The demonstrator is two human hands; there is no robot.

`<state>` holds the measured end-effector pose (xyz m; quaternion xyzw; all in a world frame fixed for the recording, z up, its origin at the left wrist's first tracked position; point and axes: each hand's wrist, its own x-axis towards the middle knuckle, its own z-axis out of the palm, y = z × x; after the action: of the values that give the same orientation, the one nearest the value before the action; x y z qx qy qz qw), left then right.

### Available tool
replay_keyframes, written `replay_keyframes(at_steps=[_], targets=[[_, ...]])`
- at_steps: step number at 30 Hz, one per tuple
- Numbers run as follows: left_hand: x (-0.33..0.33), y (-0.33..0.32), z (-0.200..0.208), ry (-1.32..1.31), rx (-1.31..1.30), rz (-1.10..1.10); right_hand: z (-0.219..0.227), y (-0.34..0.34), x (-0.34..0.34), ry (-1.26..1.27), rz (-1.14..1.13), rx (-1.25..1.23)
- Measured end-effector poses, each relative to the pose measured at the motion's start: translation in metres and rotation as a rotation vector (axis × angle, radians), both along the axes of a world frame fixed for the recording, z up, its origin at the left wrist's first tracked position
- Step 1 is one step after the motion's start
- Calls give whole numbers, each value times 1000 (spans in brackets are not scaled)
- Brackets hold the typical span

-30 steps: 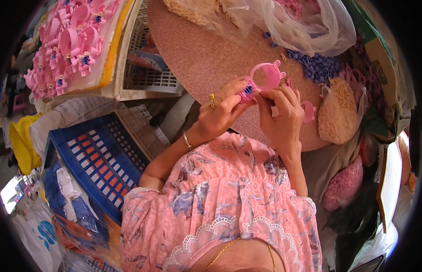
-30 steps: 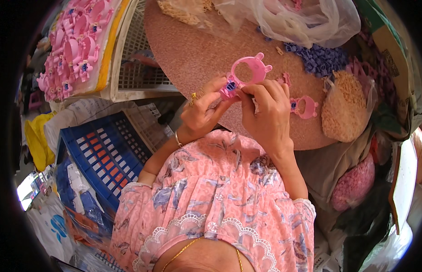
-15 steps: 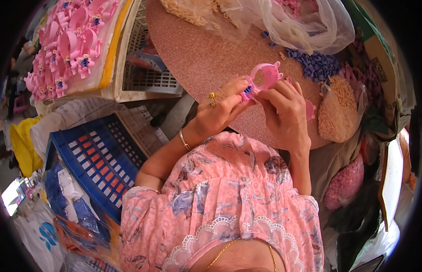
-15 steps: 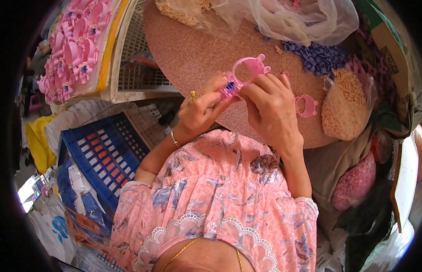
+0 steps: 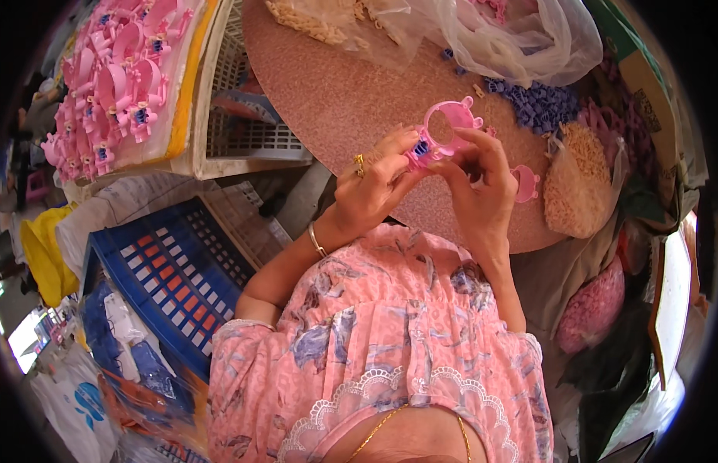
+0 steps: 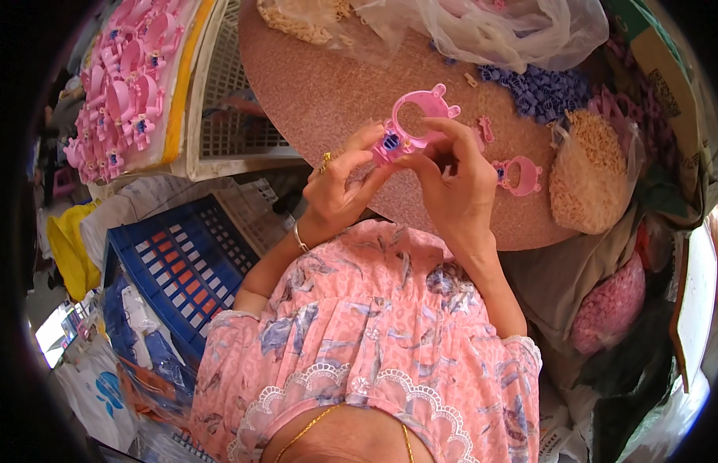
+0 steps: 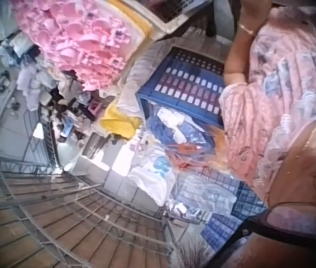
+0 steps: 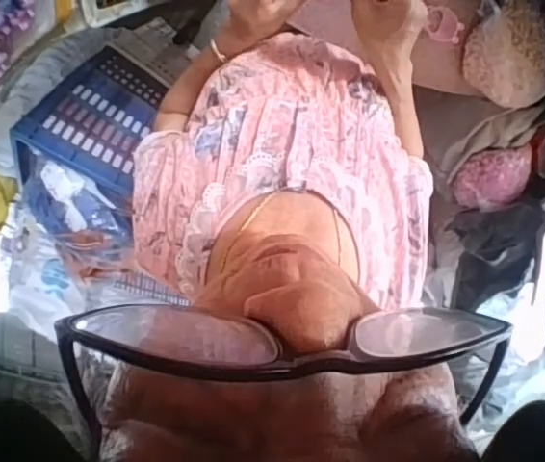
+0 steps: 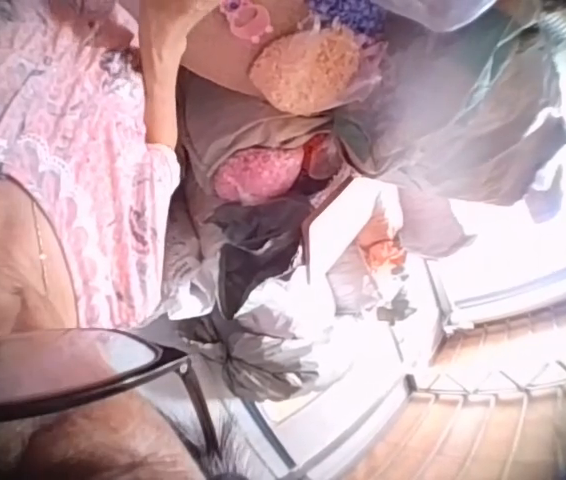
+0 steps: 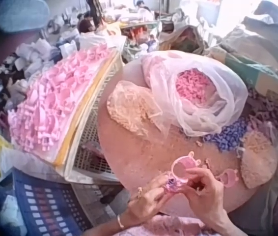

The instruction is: Assembling small plastic toy components by hand at a workbench.

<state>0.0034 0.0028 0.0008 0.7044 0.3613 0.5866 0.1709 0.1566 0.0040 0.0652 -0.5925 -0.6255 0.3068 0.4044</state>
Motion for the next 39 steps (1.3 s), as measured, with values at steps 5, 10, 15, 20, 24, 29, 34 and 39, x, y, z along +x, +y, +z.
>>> replay_keyframes(at_steps=[5, 10, 15, 20, 24, 29, 34, 39], targets=[[2, 1, 3, -13, 45, 23, 1, 3, 7, -143, 51, 242], [-7, 4, 14, 102, 141, -89, 7, 11, 14, -303, 228, 276], [-10, 7, 10, 147, 86, -106, 8, 20, 16, -503, 319, 384], [-1, 4, -11, -120, -134, 24, 1, 3, 11, -150, 7, 237], [-5, 1, -8, 88, -97, 108, -17, -13, 35, -136, -85, 105], [-15, -3, -20, 358, -125, 283, -22, -15, 57, -678, -166, 219], [-10, 0, -19, 308, -235, 307, -21, 2, 71, -761, -191, 155], [-10, 0, -17, 378, -289, 366, 4, 17, 118, -784, -323, 182]])
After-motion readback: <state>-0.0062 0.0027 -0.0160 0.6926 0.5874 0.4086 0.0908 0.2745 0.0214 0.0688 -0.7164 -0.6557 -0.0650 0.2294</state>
